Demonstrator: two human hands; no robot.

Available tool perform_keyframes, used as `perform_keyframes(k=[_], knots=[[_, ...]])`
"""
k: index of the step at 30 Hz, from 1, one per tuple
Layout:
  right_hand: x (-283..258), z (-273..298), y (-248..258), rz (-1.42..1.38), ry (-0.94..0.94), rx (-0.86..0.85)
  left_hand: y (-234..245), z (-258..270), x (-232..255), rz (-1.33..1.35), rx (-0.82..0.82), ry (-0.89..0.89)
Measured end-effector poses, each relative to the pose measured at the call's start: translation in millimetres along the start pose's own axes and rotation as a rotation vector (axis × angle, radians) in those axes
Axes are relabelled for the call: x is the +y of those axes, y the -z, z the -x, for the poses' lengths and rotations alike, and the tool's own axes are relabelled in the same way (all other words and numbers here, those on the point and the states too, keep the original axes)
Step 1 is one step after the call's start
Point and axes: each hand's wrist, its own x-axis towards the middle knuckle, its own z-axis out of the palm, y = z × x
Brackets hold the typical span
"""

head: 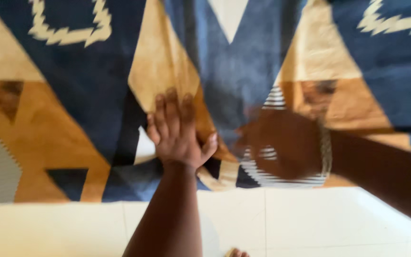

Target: The person smooths a patterned bed sheet on a bed using both hands. They repeatedly press down and rub the fabric to remove wrinkles and flatten the surface across the mattress.

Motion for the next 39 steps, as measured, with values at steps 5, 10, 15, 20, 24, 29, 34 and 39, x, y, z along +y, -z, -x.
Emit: perform_keyframes(k=[5, 10, 15, 20, 24, 29, 34, 39], knots=[[-9.6, -39.3, -16.1, 0.379, -0.119, 0.468, 6.0, -0.3, -2.1, -0.032, 0.025, -0.023], [-20.5, -13.3, -24.4, 0.145, 0.098, 0.240, 7.0, -0.8, -0.7, 0.040, -0.068, 0.020], [-0.4, 19.5, -5.9, -0.012, 0.123, -0.024, 1.3, 0.9, -2.3, -0.024, 0.015, -0.043], [15.4, -18.7, 10.0, 0.191, -0.034, 0.218, 1.0, 0.0, -4.6, -0.034, -0.030, -0.035], [-28.4, -32.7, -15.8, 0.221, -0.160, 0.098, 0.8, -1.3, -4.8, 0.018, -0.098, 0.001], [-59.5, -11.7, -35.8, 0.011, -0.152, 0.334, 6.0, -3.3, -1.6, 0.073, -0.016, -0.021], [-126.0, -28.7, -64.4, -0.040, -0.503, 0.672, 10.7, -0.6, -7.4, 0.152, -0.033, -0.039], [-182.9, -95.9, -98.3, -0.177, -0.711, 0.964, 11.7, 4.5, -15.9, -0.146, -0.053, -0.132]])
